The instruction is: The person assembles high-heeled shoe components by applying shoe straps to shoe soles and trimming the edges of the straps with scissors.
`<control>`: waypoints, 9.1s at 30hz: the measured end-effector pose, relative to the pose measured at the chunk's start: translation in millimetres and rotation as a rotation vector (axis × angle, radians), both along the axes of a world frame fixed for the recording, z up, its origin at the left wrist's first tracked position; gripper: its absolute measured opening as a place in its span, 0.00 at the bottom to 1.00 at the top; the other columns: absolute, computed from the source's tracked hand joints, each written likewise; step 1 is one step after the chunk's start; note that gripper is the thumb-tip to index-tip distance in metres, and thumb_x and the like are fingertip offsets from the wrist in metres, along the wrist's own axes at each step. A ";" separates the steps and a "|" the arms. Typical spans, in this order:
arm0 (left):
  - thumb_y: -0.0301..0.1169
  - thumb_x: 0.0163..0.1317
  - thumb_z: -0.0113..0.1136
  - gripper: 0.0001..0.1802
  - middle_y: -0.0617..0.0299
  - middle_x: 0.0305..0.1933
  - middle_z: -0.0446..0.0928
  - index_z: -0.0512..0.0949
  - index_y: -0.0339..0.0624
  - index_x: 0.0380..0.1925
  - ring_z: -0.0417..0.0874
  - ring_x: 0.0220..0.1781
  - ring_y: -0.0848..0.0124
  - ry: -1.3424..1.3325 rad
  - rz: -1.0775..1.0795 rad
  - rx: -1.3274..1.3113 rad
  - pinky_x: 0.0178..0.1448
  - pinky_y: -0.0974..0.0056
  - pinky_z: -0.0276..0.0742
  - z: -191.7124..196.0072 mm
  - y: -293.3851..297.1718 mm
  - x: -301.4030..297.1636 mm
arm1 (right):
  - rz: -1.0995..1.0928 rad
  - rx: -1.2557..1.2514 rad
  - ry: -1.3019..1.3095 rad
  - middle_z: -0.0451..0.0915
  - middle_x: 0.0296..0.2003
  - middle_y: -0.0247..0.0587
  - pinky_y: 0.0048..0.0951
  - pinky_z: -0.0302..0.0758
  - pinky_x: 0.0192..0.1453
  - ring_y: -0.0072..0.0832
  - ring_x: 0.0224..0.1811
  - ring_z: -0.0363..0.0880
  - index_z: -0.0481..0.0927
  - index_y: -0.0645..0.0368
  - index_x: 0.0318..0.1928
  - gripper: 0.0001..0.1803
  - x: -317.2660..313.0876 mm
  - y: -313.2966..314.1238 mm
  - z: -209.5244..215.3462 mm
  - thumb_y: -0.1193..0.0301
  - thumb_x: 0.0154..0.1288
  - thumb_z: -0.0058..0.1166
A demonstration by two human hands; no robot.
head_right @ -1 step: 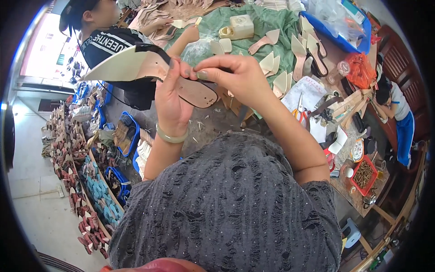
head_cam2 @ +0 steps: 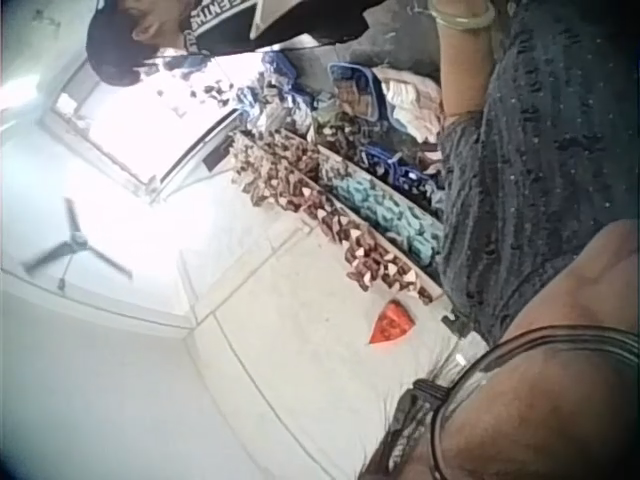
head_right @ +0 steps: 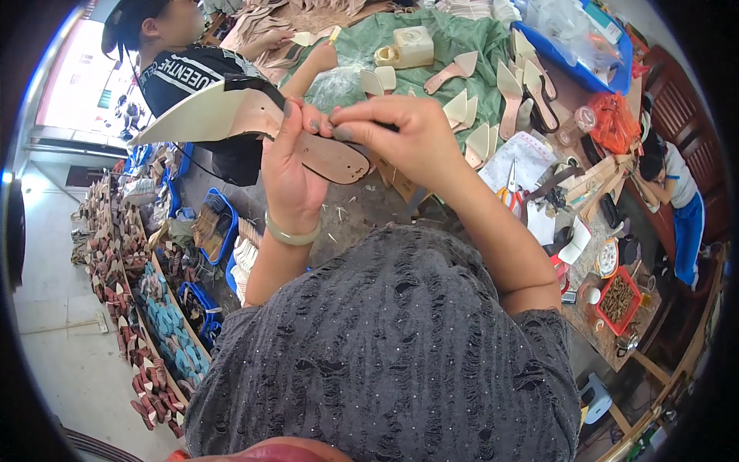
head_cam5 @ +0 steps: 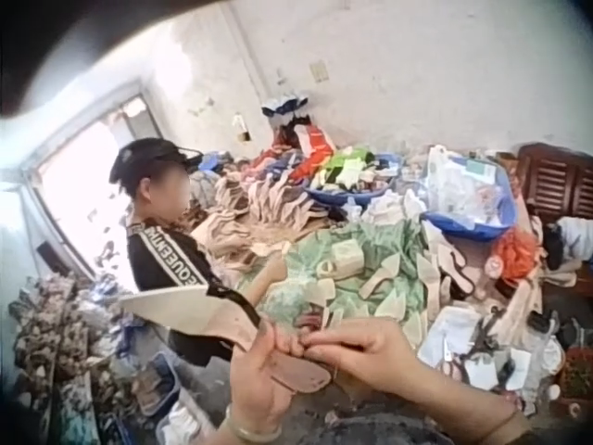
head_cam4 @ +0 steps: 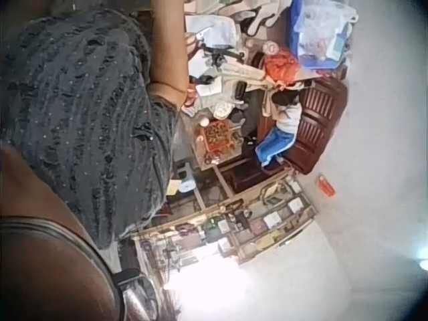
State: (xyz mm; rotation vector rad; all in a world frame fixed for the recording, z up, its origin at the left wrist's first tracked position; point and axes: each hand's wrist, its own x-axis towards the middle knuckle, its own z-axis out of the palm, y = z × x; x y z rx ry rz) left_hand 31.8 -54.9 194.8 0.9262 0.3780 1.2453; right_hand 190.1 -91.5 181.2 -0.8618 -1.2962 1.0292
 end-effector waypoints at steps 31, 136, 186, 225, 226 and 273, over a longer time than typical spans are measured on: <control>0.36 0.69 0.48 0.10 0.68 0.26 0.66 0.68 0.45 0.45 0.71 0.31 0.72 -0.109 0.146 -0.001 0.48 0.60 0.72 13.8 -58.0 -58.2 | 0.008 0.132 -0.082 0.73 0.20 0.32 0.19 0.61 0.26 0.18 0.22 0.67 0.83 0.65 0.36 0.07 -63.8 -35.7 -14.6 0.80 0.54 0.60; 0.37 0.68 0.50 0.19 0.52 0.44 0.78 0.71 0.28 0.46 0.80 0.45 0.69 0.270 0.274 0.266 0.48 0.63 0.79 12.1 2.4 -40.6 | -0.264 0.297 -0.222 0.83 0.29 0.43 0.23 0.74 0.32 0.24 0.27 0.80 0.83 0.61 0.40 0.09 -76.4 27.5 -2.3 0.73 0.59 0.58; 0.30 0.66 0.53 0.08 0.60 0.27 0.74 0.71 0.34 0.36 0.74 0.25 0.74 0.242 0.124 0.221 0.29 0.70 0.71 30.0 30.5 -12.8 | -0.090 0.381 -0.607 0.79 0.27 0.39 0.30 0.76 0.37 0.33 0.34 0.80 0.84 0.56 0.33 0.07 -12.8 42.6 -16.1 0.71 0.52 0.62; 0.35 0.65 0.56 0.15 0.56 0.34 0.82 0.79 0.30 0.34 0.81 0.30 0.75 0.489 0.191 0.193 0.34 0.71 0.77 -41.7 55.9 -38.9 | 0.038 -0.453 0.062 0.70 0.16 0.22 0.16 0.46 0.19 0.09 0.16 0.53 0.84 0.63 0.38 0.10 -7.5 72.0 -46.1 0.69 0.60 0.59; 0.35 0.65 0.57 0.14 0.60 0.33 0.81 0.79 0.32 0.34 0.78 0.31 0.78 0.517 0.223 0.159 0.36 0.72 0.75 -41.2 54.1 -38.9 | -0.004 -0.464 0.080 0.69 0.16 0.21 0.16 0.46 0.19 0.09 0.16 0.54 0.84 0.62 0.39 0.10 -12.6 65.8 -49.4 0.69 0.60 0.59; 0.34 0.60 0.61 0.14 0.56 0.27 0.79 0.79 0.35 0.40 0.74 0.28 0.77 1.024 0.217 0.291 0.33 0.66 0.70 -87.7 64.4 -103.3 | 0.160 -0.587 -0.179 0.73 0.19 0.22 0.17 0.60 0.25 0.10 0.21 0.64 0.81 0.62 0.25 0.09 -81.7 86.7 -96.0 0.71 0.60 0.57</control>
